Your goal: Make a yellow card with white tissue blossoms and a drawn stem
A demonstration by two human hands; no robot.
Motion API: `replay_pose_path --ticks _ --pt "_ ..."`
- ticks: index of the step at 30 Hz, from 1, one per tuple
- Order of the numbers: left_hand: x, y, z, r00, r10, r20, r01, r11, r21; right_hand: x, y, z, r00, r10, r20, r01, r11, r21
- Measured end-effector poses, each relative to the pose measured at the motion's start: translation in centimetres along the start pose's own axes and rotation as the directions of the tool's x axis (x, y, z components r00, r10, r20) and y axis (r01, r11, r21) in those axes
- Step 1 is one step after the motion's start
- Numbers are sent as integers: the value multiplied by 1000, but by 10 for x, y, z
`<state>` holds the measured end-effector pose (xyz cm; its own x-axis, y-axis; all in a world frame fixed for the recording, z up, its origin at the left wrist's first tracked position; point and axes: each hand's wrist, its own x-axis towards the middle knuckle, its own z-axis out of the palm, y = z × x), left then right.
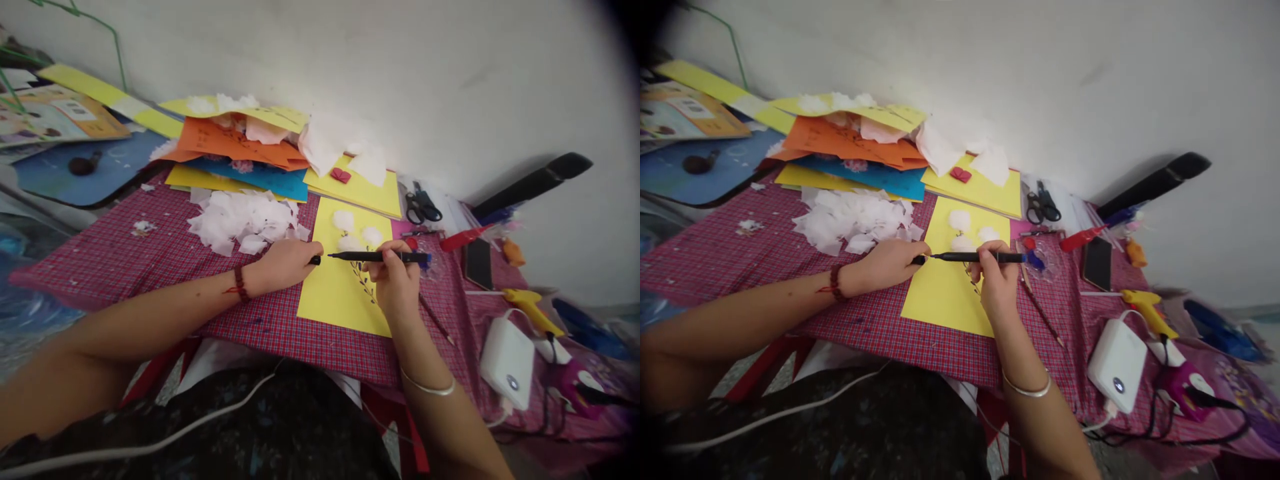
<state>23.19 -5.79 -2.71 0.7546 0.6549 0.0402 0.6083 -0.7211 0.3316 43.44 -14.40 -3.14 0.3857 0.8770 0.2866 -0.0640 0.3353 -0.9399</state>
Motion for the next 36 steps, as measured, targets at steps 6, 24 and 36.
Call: replay_pose_path --ticks 6,24,36 --pt "3 -4 6 1000 9 -3 -9 1000 -10 -2 8 1 998 22 51 -20 999 -44" --pt "4 1 8 1000 27 -6 -27 958 -285 -8 7 7 960 169 222 -146 983 -115" --pt "-5 7 -5 1000 -28 -5 20 803 -596 -15 7 24 866 325 379 -389 916 104"
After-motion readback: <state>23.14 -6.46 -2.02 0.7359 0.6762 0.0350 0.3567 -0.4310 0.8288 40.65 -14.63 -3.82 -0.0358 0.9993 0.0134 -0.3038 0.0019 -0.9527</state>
